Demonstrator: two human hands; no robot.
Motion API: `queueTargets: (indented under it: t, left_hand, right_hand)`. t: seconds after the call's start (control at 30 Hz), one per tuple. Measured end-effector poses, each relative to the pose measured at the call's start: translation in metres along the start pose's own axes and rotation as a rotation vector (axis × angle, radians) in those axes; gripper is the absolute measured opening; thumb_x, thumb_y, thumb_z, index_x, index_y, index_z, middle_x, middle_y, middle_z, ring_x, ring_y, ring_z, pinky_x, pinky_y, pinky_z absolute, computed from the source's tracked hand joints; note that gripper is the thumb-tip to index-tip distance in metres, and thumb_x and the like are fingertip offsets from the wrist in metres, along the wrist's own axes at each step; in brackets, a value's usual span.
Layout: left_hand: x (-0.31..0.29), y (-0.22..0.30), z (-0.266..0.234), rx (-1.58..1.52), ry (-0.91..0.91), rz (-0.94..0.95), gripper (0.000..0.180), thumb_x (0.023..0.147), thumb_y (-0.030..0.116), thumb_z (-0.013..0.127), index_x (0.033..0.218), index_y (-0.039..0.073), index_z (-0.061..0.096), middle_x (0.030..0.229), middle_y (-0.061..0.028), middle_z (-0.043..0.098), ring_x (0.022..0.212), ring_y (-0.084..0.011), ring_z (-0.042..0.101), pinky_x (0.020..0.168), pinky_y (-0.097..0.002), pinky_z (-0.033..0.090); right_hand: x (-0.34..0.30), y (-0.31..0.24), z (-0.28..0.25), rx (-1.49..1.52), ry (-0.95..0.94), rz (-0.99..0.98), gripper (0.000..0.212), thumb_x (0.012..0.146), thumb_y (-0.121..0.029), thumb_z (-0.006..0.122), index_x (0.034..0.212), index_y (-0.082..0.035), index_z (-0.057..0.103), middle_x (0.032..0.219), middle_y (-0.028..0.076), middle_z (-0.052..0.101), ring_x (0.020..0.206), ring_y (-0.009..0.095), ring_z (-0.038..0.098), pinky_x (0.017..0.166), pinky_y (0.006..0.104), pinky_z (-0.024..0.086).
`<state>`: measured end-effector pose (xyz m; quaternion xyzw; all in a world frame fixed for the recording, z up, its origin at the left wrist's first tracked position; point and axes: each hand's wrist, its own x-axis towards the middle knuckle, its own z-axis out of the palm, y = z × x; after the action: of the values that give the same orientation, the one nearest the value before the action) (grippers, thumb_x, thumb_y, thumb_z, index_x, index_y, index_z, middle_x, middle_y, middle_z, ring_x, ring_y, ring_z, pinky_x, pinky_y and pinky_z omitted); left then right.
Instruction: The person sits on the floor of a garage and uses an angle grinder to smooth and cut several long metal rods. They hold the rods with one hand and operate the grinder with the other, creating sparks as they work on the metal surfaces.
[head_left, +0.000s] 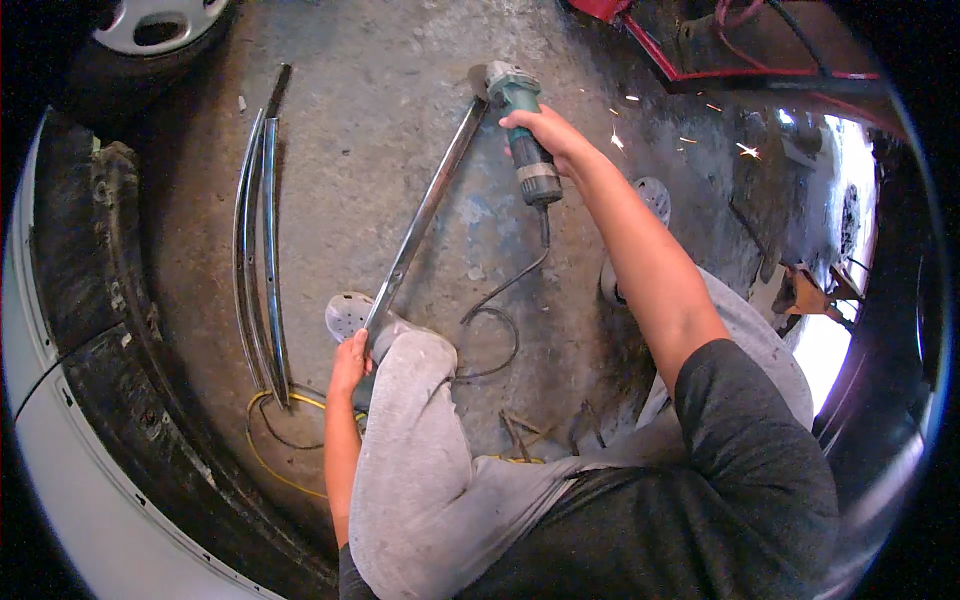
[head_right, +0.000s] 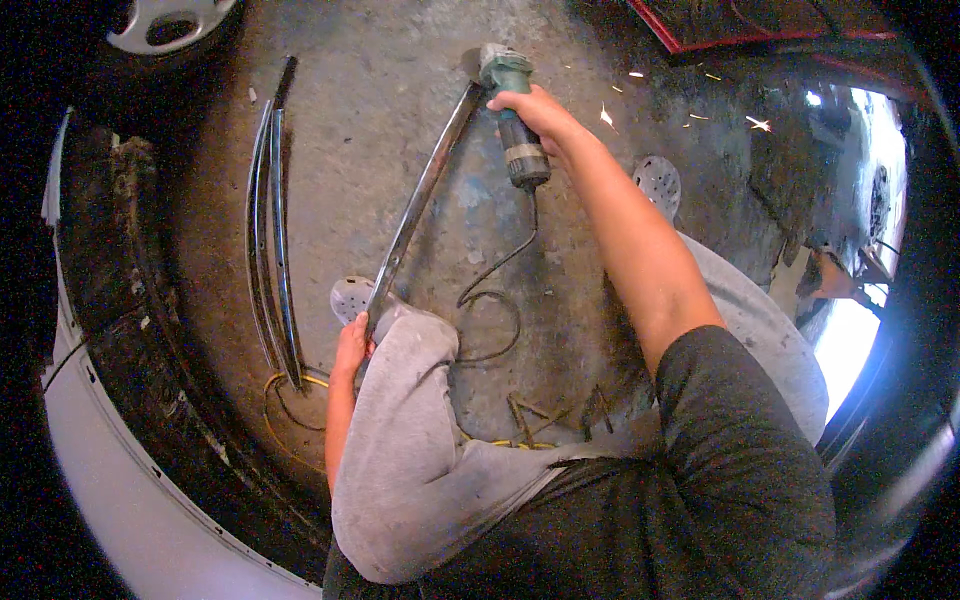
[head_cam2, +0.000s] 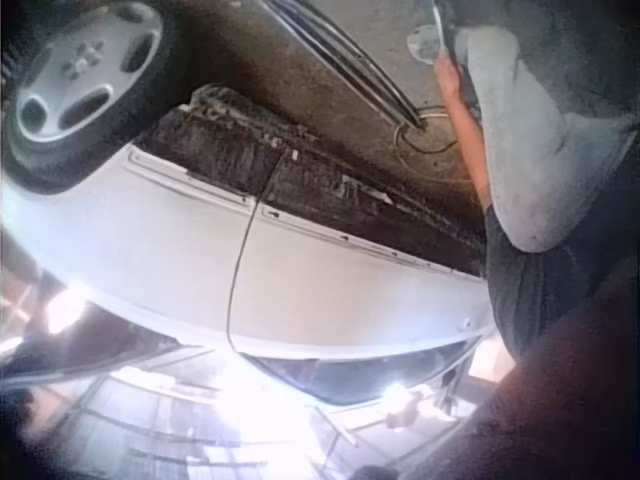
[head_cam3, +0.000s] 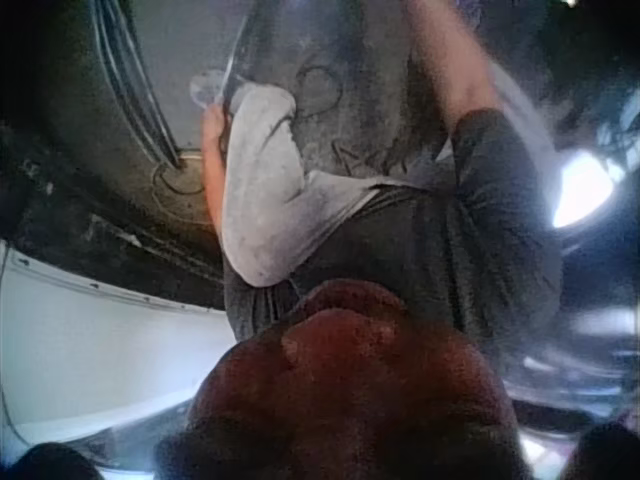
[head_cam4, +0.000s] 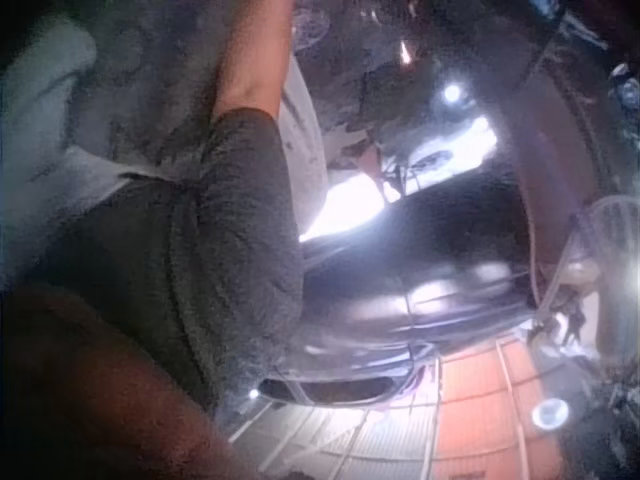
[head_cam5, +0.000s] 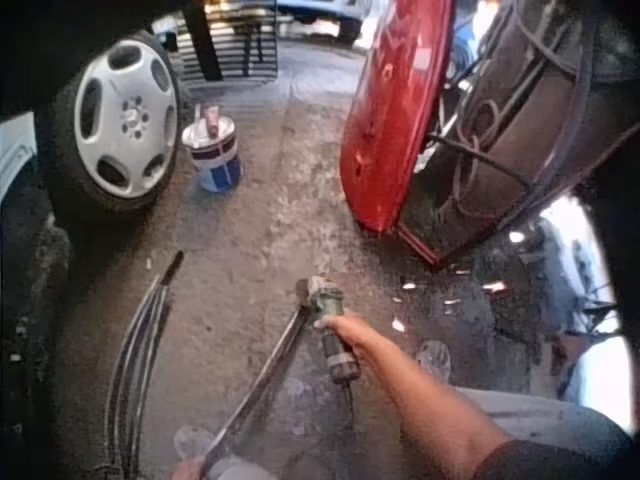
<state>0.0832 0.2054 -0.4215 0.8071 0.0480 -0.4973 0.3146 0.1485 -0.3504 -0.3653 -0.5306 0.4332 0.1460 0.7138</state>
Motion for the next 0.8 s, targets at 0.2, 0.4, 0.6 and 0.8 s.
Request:
queueTargets:
  t: [0.2, 0.4, 0.6, 0.8]
  left_hand:
    - [-0.001, -0.001, -0.003, -0.131, 0.021, -0.059, 0.076, 0.104, 0.067, 0.041, 0.072, 0.001, 0.063, 0.054, -0.0074, 0.056, 0.048, -0.0205, 0.056, 0.052, -0.0354, 0.046]
    - [0.001, -0.006, 0.001, -0.036, 0.070, -0.079, 0.081, 0.102, 0.071, 0.040, 0.067, 0.002, 0.063, 0.054, -0.0072, 0.057, 0.051, -0.0204, 0.056, 0.054, -0.0368, 0.045]
    - [0.002, -0.005, 0.001, 0.023, 0.090, -0.040, 0.085, 0.101, 0.074, 0.040, 0.063, 0.001, 0.062, 0.053, -0.0077, 0.055, 0.050, -0.0213, 0.055, 0.054, -0.0383, 0.044]
    - [0.003, -0.005, 0.004, 0.000, 0.111, -0.079, 0.085, 0.102, 0.073, 0.038, 0.062, 0.000, 0.061, 0.052, -0.0084, 0.054, 0.051, -0.0224, 0.056, 0.057, -0.0397, 0.045]
  right_hand:
    - [-0.044, 0.035, -0.001, -0.177, -0.014, -0.074, 0.058, 0.078, -0.022, 0.081, 0.123, -0.005, 0.049, 0.093, 0.009, 0.063, 0.075, 0.019, 0.067, 0.063, 0.0378, 0.057]
    - [-0.053, 0.047, 0.006, -0.209, -0.092, -0.056, 0.057, 0.076, -0.019, 0.080, 0.123, -0.004, 0.052, 0.095, 0.008, 0.063, 0.075, 0.018, 0.064, 0.065, 0.0346, 0.055]
    - [-0.017, 0.020, -0.005, -0.264, -0.027, -0.050, 0.054, 0.078, -0.023, 0.079, 0.122, -0.005, 0.053, 0.098, 0.008, 0.062, 0.076, 0.018, 0.064, 0.065, 0.0361, 0.055]
    - [-0.003, -0.009, -0.005, -0.263, -0.015, -0.013, 0.049, 0.079, -0.022, 0.079, 0.118, -0.006, 0.054, 0.091, 0.008, 0.061, 0.074, 0.019, 0.064, 0.062, 0.0374, 0.055]
